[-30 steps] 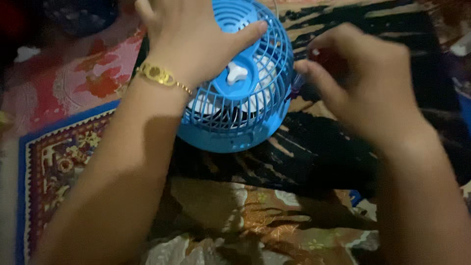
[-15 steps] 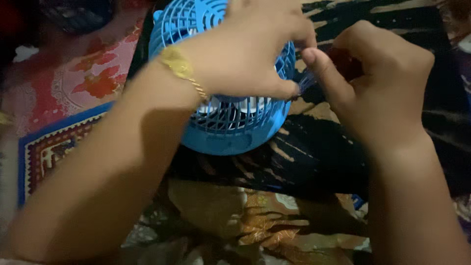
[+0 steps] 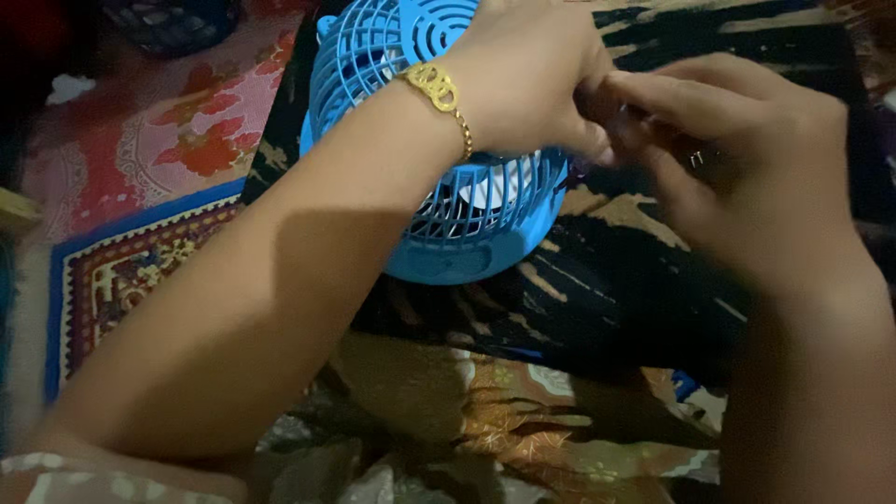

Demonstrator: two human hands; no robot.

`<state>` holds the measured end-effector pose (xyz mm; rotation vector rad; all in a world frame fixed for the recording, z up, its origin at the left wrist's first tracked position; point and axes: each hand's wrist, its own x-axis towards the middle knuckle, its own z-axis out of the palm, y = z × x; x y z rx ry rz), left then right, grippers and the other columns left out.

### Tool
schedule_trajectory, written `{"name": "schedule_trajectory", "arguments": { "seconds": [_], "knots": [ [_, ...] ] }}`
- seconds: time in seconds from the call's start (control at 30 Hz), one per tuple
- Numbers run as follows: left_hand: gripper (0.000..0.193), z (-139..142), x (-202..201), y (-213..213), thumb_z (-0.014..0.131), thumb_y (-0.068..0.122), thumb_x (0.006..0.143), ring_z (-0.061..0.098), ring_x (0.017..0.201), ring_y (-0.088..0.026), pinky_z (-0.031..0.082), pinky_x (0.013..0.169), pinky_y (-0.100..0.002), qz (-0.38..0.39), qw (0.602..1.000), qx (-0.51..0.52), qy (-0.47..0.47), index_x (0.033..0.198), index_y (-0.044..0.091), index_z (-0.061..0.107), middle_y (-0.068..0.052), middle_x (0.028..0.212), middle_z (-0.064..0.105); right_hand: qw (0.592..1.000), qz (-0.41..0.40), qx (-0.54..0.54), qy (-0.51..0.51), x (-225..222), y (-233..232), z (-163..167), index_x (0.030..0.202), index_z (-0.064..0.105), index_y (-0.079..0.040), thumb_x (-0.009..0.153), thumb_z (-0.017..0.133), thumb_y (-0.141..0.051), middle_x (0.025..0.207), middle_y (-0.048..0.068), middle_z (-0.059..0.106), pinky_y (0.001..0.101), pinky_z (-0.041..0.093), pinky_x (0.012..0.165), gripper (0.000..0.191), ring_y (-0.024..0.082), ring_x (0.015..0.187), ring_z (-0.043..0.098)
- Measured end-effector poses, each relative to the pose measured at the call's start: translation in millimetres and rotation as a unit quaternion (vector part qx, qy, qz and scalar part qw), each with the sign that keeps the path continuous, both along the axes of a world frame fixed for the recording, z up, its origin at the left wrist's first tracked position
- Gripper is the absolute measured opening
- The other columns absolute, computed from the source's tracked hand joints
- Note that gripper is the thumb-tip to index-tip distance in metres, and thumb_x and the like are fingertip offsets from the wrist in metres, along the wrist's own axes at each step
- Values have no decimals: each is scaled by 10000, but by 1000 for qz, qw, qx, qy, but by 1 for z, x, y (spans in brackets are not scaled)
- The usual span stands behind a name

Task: The person services a small blue desk fan on a mat. They unscrew and remove the front grille by hand, take off the blade cover, then use a screwdriver to unscrew the rear housing while holding the fan steady, working on the screws at the back of the fan.

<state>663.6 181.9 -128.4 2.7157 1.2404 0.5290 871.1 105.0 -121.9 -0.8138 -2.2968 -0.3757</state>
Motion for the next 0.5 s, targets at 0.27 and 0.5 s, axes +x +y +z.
{"name": "schedule_trajectory", "arguments": {
  "seconds": [0.27, 0.5],
  "knots": [
    [327, 10, 13, -2, 849, 617, 703, 624, 652, -119, 332, 830, -473, 2, 998, 3, 55, 737, 296, 793, 78, 624, 692, 986, -102, -102, 84, 0, 4, -7, 1039, 774, 2, 961, 857, -190, 877, 151, 736, 314, 560, 617, 223, 217, 741, 728],
    [269, 8, 11, -6, 888, 532, 702, 642, 758, -183, 291, 856, -558, -34, 995, 84, 35, 717, 281, 791, 66, 664, 694, 993, -95, -59, 31, -2, 5, -7, 1008, 798, 12, 946, 855, -201, 810, 162, 730, 326, 536, 555, 229, 229, 668, 706]
  ]
}}
